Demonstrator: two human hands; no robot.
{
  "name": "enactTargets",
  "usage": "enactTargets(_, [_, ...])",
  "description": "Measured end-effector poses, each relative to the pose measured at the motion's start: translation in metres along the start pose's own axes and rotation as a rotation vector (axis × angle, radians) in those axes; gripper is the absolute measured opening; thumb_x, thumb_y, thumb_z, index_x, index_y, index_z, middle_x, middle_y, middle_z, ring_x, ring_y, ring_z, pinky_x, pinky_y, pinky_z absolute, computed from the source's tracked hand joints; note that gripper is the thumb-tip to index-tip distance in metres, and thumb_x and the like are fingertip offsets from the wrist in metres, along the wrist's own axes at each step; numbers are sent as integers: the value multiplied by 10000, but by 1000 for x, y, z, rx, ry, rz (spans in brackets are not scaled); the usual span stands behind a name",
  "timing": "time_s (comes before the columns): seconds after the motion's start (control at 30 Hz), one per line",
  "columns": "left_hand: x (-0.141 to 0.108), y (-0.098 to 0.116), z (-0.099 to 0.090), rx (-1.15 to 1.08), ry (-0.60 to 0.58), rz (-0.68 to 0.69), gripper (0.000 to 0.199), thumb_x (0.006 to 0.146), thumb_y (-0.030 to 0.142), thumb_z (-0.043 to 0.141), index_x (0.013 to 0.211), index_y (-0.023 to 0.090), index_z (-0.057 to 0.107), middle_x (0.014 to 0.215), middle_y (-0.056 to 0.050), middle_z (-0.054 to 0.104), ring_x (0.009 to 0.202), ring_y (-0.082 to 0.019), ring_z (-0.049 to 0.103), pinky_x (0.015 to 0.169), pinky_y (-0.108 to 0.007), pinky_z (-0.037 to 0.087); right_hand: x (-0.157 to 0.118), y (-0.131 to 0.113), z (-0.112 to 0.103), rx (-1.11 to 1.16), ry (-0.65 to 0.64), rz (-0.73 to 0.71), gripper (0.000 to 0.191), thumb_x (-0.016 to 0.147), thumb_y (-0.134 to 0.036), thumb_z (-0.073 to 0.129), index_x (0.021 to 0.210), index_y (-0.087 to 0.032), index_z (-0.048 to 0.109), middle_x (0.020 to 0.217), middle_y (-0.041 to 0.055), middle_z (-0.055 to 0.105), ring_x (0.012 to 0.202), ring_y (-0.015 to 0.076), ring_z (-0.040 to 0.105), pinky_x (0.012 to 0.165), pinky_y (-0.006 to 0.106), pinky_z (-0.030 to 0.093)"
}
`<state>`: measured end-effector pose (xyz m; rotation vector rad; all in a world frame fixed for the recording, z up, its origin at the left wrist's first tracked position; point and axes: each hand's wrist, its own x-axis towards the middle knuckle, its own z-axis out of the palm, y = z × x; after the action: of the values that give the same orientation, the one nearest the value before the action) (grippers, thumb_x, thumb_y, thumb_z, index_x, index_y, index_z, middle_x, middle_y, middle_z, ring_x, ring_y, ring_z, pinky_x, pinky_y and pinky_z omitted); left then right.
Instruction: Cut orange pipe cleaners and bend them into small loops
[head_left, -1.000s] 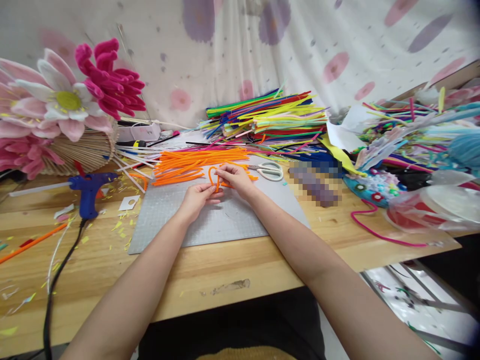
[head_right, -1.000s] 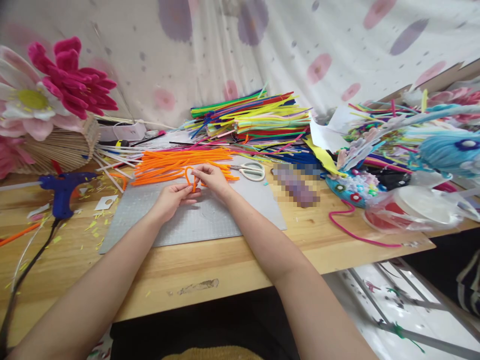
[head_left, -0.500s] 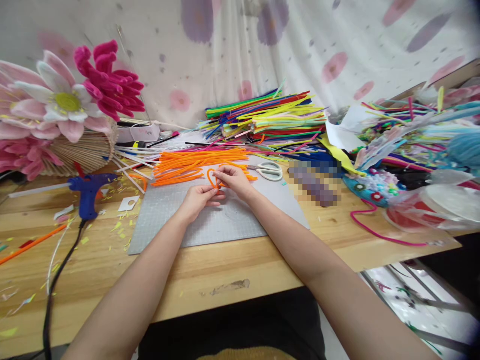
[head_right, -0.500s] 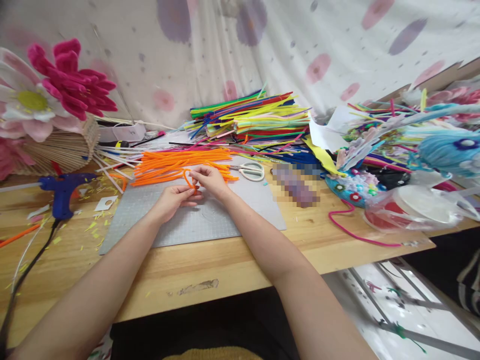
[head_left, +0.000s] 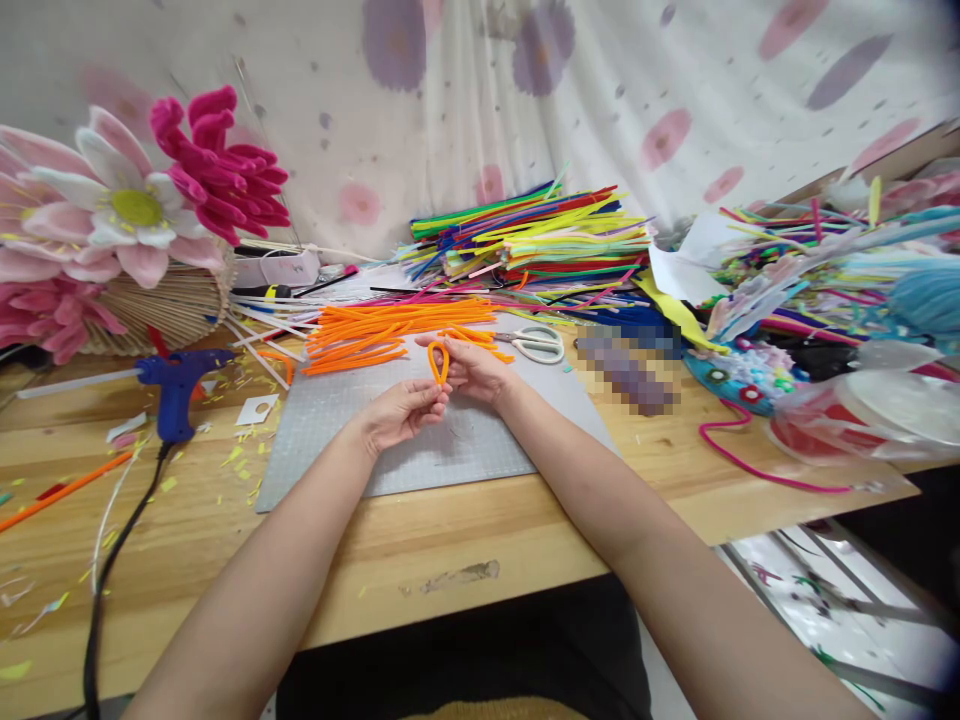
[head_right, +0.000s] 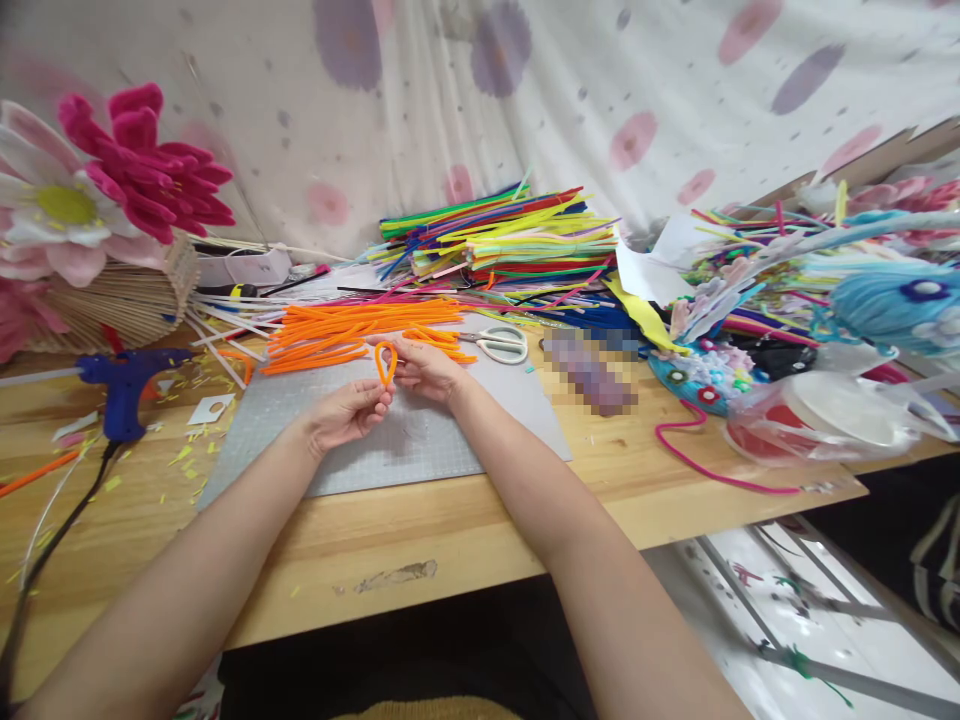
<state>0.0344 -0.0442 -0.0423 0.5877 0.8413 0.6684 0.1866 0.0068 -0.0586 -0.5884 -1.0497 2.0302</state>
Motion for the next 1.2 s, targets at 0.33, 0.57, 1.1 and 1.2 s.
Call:
enactTargets(0.33, [-1, 1, -2, -252, -79, -124, 248, 881, 87, 348, 756, 95, 561, 536, 19, 525, 410, -26, 533, 389, -80, 435, 1, 2, 1, 200, -11, -53, 115, 783, -228, 591, 804, -115, 590, 619, -35, 469, 431, 4, 253, 331, 78, 237])
enactTargets(0.57, [1, -2, -1, -321, -103, -157, 305, 899, 95, 286, 763, 93, 559, 540, 10, 538, 421, -32, 549, 403, -81, 446, 5, 4, 3, 203, 84, -113, 160, 740, -233, 645, 706, -135, 523, 525, -70, 371, 402, 4, 249, 310, 73, 187])
enactTargets(1.1, [9, -6, 2, -99, -9, 7, 168, 819, 33, 459, 759, 85, 607, 613, -12, 618, 488, -54, 601, 468, -114, 506, 4, -5, 12, -3, 268, -234, 197, 685, -209, 621, 580, -150, 465, 455, -87, 349, 368, 12, 188, 350, 155, 115])
enactTargets(1.2, [11, -4, 1, -111, 32, 104, 156, 813, 41, 478, 751, 96, 610, 634, -10, 629, 501, -43, 600, 480, -104, 502, 3, -4, 15, -63, 211, -223, 197, 691, -324, 634, 681, -150, 541, 479, -85, 348, 387, 17, 227, 360, 155, 130])
